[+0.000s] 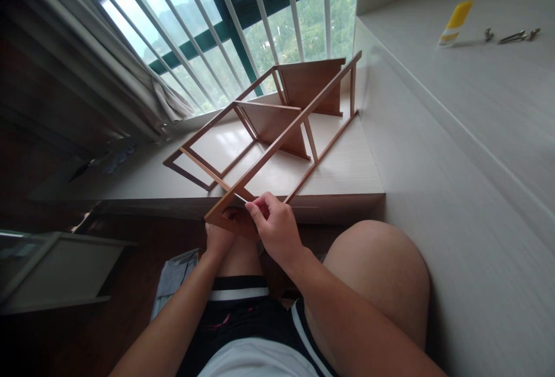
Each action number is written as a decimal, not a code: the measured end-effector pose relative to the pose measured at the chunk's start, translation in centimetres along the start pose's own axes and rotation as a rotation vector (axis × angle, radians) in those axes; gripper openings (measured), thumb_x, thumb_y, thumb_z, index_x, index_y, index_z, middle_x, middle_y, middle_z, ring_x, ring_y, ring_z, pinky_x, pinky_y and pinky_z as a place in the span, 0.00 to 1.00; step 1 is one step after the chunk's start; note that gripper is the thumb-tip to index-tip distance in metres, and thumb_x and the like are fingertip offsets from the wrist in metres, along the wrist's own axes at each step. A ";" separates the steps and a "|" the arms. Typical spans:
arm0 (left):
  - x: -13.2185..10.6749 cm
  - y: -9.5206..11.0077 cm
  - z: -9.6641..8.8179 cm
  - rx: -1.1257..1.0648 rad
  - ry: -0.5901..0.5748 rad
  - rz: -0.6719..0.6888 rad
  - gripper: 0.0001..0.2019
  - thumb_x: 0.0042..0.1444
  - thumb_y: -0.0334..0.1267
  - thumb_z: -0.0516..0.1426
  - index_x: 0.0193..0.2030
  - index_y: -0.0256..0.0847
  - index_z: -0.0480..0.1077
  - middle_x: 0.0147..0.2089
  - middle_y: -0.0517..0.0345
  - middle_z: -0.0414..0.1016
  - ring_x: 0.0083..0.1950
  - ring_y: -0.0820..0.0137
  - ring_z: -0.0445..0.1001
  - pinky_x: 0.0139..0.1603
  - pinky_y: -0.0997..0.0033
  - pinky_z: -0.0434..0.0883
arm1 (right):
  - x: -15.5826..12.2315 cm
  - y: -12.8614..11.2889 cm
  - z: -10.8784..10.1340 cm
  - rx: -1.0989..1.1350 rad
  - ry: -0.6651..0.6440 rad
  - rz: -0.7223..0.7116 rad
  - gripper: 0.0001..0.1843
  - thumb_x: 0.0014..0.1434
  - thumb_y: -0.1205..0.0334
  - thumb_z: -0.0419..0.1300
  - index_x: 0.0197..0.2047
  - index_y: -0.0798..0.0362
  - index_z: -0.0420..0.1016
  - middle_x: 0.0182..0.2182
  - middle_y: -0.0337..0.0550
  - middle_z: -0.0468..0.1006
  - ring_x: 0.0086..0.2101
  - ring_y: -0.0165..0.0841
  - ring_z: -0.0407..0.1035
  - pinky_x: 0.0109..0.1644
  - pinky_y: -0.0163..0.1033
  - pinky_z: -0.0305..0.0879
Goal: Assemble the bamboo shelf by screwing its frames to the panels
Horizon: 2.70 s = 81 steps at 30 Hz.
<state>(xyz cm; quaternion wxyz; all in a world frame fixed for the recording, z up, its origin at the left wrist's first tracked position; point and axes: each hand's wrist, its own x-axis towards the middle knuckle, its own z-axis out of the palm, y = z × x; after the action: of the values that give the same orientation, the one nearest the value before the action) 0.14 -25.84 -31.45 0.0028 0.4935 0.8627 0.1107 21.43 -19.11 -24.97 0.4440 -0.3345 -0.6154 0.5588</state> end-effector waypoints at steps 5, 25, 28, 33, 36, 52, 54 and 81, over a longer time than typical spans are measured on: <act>0.0 0.2 -0.1 0.010 0.000 -0.004 0.12 0.63 0.42 0.54 0.46 0.44 0.77 0.49 0.50 0.79 0.57 0.55 0.70 0.60 0.52 0.59 | 0.0 0.0 0.2 0.086 -0.035 0.051 0.17 0.64 0.48 0.59 0.31 0.52 0.71 0.20 0.35 0.70 0.22 0.28 0.63 0.28 0.34 0.59; 0.0 -0.2 0.2 -0.008 0.015 0.025 0.12 0.63 0.41 0.54 0.45 0.44 0.77 0.49 0.51 0.79 0.57 0.57 0.70 0.62 0.53 0.57 | 0.3 0.2 0.5 0.430 -0.231 0.215 0.14 0.64 0.50 0.57 0.39 0.53 0.73 0.21 0.35 0.72 0.21 0.26 0.62 0.22 0.30 0.58; 0.0 0.1 0.0 -0.001 0.018 0.024 0.12 0.62 0.40 0.54 0.45 0.43 0.77 0.49 0.51 0.79 0.57 0.56 0.70 0.62 0.53 0.57 | -0.1 0.2 0.3 0.230 -0.153 0.042 0.10 0.67 0.57 0.54 0.47 0.50 0.71 0.25 0.35 0.72 0.25 0.27 0.65 0.28 0.32 0.62; 0.1 0.4 -0.3 0.019 -0.006 -0.008 0.12 0.62 0.41 0.54 0.46 0.43 0.78 0.49 0.51 0.79 0.57 0.56 0.70 0.61 0.54 0.58 | -0.3 -0.2 -0.1 -0.103 -0.078 -0.287 0.20 0.62 0.73 0.53 0.54 0.47 0.71 0.40 0.40 0.75 0.33 0.29 0.68 0.39 0.36 0.66; 0.2 0.2 0.0 0.021 -0.006 -0.003 0.13 0.62 0.42 0.55 0.46 0.44 0.78 0.50 0.50 0.79 0.58 0.56 0.70 0.62 0.55 0.59 | -0.2 -0.4 -0.2 -0.177 -0.072 -0.359 0.19 0.61 0.75 0.52 0.51 0.47 0.74 0.45 0.43 0.75 0.39 0.33 0.70 0.41 0.37 0.67; 0.2 -0.4 0.5 0.001 0.029 0.034 0.13 0.63 0.42 0.54 0.46 0.45 0.78 0.50 0.52 0.79 0.57 0.56 0.70 0.62 0.53 0.58 | -0.2 0.2 -0.1 -0.225 -0.021 -0.374 0.10 0.64 0.70 0.57 0.44 0.48 0.78 0.41 0.42 0.76 0.39 0.32 0.72 0.43 0.36 0.68; 0.2 -0.4 0.5 -0.005 0.033 0.040 0.12 0.63 0.42 0.54 0.45 0.46 0.78 0.48 0.53 0.79 0.57 0.56 0.70 0.62 0.54 0.58 | -0.1 0.2 -0.1 -0.204 -0.015 -0.373 0.10 0.64 0.69 0.58 0.45 0.48 0.78 0.41 0.42 0.76 0.39 0.32 0.72 0.43 0.37 0.68; 0.0 0.5 -0.5 0.007 -0.025 -0.033 0.16 0.64 0.44 0.53 0.51 0.42 0.75 0.52 0.47 0.77 0.59 0.56 0.70 0.60 0.56 0.62 | -0.1 -0.8 0.2 0.085 0.068 -0.136 0.04 0.58 0.61 0.66 0.38 0.50 0.83 0.31 0.39 0.77 0.26 0.28 0.64 0.32 0.36 0.64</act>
<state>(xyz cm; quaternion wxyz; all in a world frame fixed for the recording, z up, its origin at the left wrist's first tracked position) 0.54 -25.72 -30.90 0.0139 0.4806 0.8709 0.1015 21.37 -19.36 -24.23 0.5155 -0.2917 -0.5968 0.5413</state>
